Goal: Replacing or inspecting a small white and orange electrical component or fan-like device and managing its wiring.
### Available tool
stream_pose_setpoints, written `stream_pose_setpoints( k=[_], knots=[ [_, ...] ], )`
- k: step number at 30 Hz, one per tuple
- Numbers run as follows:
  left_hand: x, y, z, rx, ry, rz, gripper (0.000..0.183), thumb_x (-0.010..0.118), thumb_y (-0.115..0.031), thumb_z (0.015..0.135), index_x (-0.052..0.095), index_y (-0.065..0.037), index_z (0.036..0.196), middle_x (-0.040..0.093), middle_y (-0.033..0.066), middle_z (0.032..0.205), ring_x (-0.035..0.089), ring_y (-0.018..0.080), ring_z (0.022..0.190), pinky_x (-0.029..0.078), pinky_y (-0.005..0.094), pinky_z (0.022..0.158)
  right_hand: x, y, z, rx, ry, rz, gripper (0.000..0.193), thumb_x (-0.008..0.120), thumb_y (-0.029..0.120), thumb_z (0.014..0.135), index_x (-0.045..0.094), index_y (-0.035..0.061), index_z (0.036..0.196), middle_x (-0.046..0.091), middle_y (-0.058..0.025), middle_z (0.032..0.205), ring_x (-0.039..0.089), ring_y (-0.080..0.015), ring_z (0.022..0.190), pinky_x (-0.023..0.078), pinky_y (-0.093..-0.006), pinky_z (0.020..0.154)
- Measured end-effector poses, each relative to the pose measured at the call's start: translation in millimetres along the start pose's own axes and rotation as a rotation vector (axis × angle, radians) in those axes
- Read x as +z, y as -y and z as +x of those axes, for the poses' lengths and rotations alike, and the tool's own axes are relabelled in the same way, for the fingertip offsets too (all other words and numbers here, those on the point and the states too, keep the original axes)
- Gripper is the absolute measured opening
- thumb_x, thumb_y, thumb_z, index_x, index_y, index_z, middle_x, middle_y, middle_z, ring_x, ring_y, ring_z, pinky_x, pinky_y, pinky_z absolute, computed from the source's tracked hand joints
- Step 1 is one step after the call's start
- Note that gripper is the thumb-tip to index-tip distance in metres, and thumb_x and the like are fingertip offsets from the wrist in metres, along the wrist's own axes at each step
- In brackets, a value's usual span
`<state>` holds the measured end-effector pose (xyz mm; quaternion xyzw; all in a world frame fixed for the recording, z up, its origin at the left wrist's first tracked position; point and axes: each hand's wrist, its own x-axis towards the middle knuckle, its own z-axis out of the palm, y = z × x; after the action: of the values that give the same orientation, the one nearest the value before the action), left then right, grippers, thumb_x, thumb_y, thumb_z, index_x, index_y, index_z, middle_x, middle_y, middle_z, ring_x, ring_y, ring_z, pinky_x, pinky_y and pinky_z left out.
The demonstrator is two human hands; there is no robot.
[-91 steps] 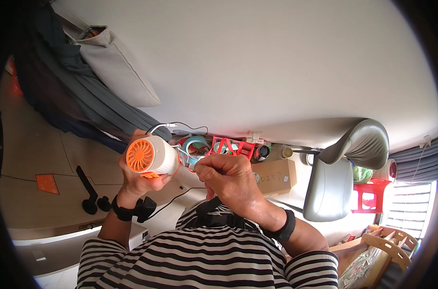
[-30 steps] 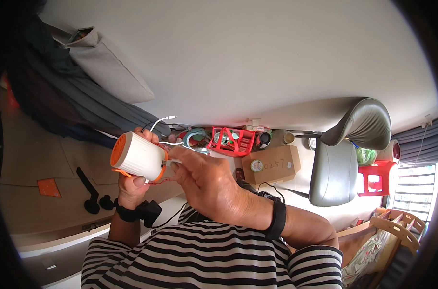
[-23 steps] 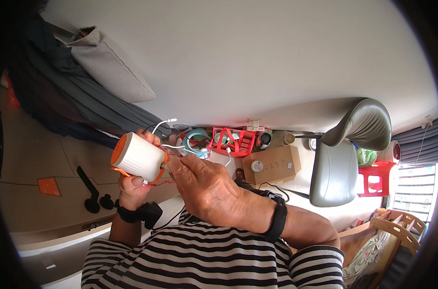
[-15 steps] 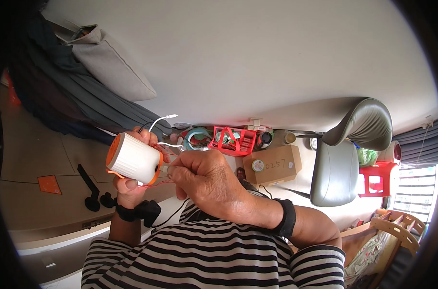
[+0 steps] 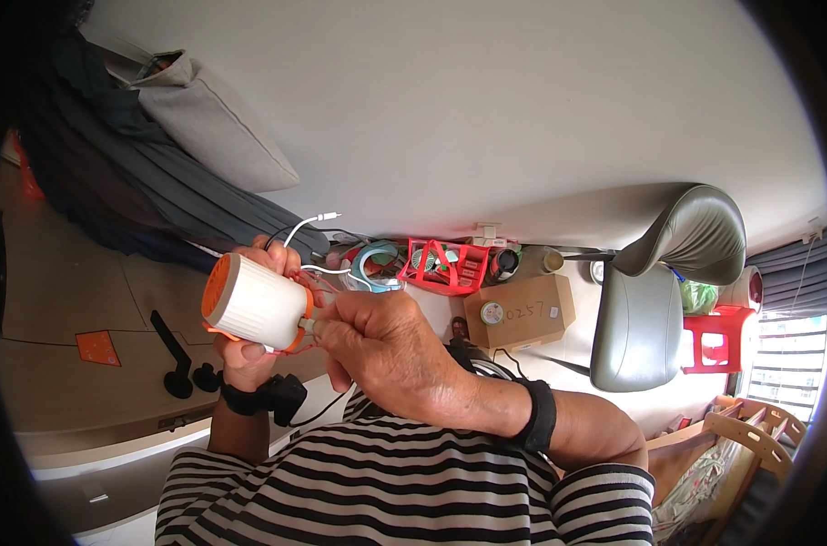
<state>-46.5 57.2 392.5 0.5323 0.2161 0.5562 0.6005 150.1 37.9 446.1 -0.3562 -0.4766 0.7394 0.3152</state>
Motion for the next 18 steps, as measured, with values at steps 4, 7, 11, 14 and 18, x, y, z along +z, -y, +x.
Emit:
stream_pose_setpoints(
  k=[4, 7, 11, 14, 18],
  knots=[
    [-0.6, 0.6, 0.3, -0.008, -0.002, 0.057, 0.070, 0.076, -0.029, 0.046, 0.044, -0.010, 0.105, 0.034, 0.0020, 0.097, 0.035, 0.0172, 0.093, 0.031, 0.0341, 0.086, -1.8, -2.9, -0.1, 0.003, -0.006, -0.068, 0.020, 0.047, 0.013, 0.088, 0.058, -0.0026, 0.081, 0.054, -0.0021, 0.052, 0.041, -0.0024, 0.043, 0.032, -0.0184, 0.039],
    [-6.4, -2.8, 2.9, 0.060, 0.061, 0.227, 0.069, 0.073, -0.029, 0.046, 0.044, -0.007, 0.104, 0.036, 0.0041, 0.096, 0.036, 0.0188, 0.090, 0.033, 0.0353, 0.082, -3.2, -3.2, -0.6, -0.009, -0.002, -0.058, 0.020, 0.047, 0.012, 0.088, 0.058, -0.0026, 0.079, 0.054, -0.0019, 0.051, 0.042, -0.0028, 0.043, 0.032, -0.0189, 0.039],
    [-3.2, -9.6, 5.6, 0.131, 0.092, 0.455, 0.063, 0.068, -0.027, 0.045, 0.046, -0.003, 0.099, 0.044, 0.0077, 0.089, 0.038, 0.0213, 0.083, 0.036, 0.0354, 0.075, -3.6, -6.6, -1.3, -0.054, -0.024, -0.137, 0.019, 0.047, 0.011, 0.087, 0.058, -0.0028, 0.077, 0.053, -0.0016, 0.050, 0.042, -0.0033, 0.042, 0.032, -0.0201, 0.039],
    [1.3, -12.3, 6.1, 0.123, 0.083, 0.526, 0.061, 0.067, -0.026, 0.045, 0.049, -0.001, 0.098, 0.048, 0.0079, 0.087, 0.041, 0.0218, 0.085, 0.037, 0.0340, 0.077, -4.5, -6.4, -0.4, -0.059, -0.027, -0.147, 0.019, 0.047, 0.010, 0.087, 0.057, -0.0028, 0.077, 0.053, -0.0014, 0.050, 0.042, -0.0035, 0.042, 0.033, -0.0205, 0.039],
    [-5.6, -3.9, 0.4, 0.049, 0.081, 0.502, 0.064, 0.070, -0.029, 0.046, 0.047, -0.005, 0.101, 0.042, 0.0065, 0.094, 0.039, 0.0200, 0.089, 0.036, 0.0333, 0.081, -5.9, -9.6, -0.3, -0.080, -0.027, -0.151, 0.019, 0.047, 0.010, 0.087, 0.057, -0.0025, 0.077, 0.053, -0.0016, 0.051, 0.042, -0.0041, 0.042, 0.033, -0.0201, 0.039]
  ],
)
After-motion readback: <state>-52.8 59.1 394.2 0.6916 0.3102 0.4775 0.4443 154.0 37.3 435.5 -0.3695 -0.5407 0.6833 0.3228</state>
